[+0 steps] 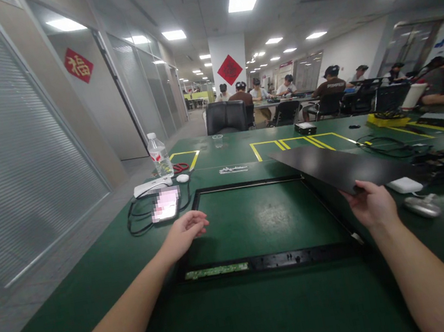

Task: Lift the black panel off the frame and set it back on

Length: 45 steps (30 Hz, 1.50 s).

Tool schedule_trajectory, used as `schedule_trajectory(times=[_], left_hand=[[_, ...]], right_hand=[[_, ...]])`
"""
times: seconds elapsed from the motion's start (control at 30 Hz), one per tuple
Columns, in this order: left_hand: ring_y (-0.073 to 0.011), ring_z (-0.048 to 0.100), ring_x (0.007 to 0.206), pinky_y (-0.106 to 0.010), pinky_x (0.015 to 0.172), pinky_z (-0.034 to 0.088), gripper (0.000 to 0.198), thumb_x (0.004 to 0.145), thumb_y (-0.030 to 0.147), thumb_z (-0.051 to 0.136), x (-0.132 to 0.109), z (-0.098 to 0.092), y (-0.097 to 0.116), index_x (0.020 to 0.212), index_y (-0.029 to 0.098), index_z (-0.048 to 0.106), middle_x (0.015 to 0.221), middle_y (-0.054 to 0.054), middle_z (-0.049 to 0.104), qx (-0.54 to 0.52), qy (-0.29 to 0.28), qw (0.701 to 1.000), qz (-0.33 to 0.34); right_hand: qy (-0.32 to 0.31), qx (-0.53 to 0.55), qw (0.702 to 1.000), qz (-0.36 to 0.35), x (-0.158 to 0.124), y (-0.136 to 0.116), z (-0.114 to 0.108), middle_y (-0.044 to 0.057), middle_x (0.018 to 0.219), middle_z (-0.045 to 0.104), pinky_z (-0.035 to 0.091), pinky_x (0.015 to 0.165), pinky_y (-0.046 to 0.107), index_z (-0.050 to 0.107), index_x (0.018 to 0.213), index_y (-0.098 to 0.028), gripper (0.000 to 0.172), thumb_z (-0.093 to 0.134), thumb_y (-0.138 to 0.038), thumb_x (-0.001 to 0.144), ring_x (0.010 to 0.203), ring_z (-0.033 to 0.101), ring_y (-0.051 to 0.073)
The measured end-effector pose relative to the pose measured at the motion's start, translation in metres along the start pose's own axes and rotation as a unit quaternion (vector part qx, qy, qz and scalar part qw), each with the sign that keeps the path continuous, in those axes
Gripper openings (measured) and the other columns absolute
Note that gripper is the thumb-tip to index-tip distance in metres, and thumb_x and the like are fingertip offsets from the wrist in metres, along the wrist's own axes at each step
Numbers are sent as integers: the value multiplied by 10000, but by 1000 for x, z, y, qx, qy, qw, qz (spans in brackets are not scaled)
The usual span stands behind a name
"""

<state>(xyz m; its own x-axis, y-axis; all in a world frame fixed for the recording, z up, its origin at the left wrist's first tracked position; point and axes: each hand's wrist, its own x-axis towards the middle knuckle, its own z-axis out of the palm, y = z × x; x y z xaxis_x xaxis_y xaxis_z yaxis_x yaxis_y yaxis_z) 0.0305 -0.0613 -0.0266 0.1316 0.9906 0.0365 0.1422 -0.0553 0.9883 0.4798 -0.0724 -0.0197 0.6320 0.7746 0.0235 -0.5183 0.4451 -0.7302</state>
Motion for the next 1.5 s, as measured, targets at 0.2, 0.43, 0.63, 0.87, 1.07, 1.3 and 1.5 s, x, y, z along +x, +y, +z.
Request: schedule_trajectory(times=[0.2,0.43,0.63,0.87,1.07,1.3,1.5], left_hand=[[-173,653,695,-320,692,500,282,626,306,777,-1,-2,4,858,174,687,838,-52,730,-39,46,998,-16],[-164,659,734,-296,704,536,220,634,246,762,1,-7,9,830,174,690,858,-50,732,-81,109,991,3],[-161,698,729,-276,679,570,234,702,111,699,3,-11,14,916,170,626,860,-64,745,-177,185,966,-24],[-188,713,656,-299,651,589,140,830,179,560,1,-16,29,916,134,662,745,-86,726,-359,127,919,-101],[-206,669,556,-301,515,542,246,715,188,599,-5,-18,36,907,97,724,703,-82,735,-337,82,933,-92],[-173,645,580,-238,506,485,332,542,126,689,-2,-18,34,866,101,762,744,-49,751,-274,139,952,-8],[-159,625,619,-220,515,474,278,518,122,665,-5,-15,38,779,124,759,745,-18,745,-306,210,929,14]], right_hand=[[-37,11,999,35,-17,-8,13,7,835,722,611,622,260,627,876,-192,307,575,-31,620,742,702,159],[-89,17,991,102,-26,-12,16,18,871,737,613,658,283,647,961,-231,402,524,-58,620,776,714,187],[-91,-44,985,139,-19,-10,7,30,818,730,595,608,293,651,979,-244,413,530,-124,603,718,706,198],[-93,-107,974,174,-30,-12,12,75,853,740,567,778,493,679,980,-235,428,528,-225,580,908,701,308],[-105,-121,962,220,-34,-9,13,71,848,745,561,785,487,676,934,-219,427,518,-217,537,883,704,304],[-165,-139,940,265,-31,-2,9,61,861,745,566,773,456,659,959,-212,399,568,-187,572,838,712,283],[-195,-180,909,321,-28,-7,5,71,780,737,573,717,419,660,883,-200,268,607,-226,622,776,715,279]])
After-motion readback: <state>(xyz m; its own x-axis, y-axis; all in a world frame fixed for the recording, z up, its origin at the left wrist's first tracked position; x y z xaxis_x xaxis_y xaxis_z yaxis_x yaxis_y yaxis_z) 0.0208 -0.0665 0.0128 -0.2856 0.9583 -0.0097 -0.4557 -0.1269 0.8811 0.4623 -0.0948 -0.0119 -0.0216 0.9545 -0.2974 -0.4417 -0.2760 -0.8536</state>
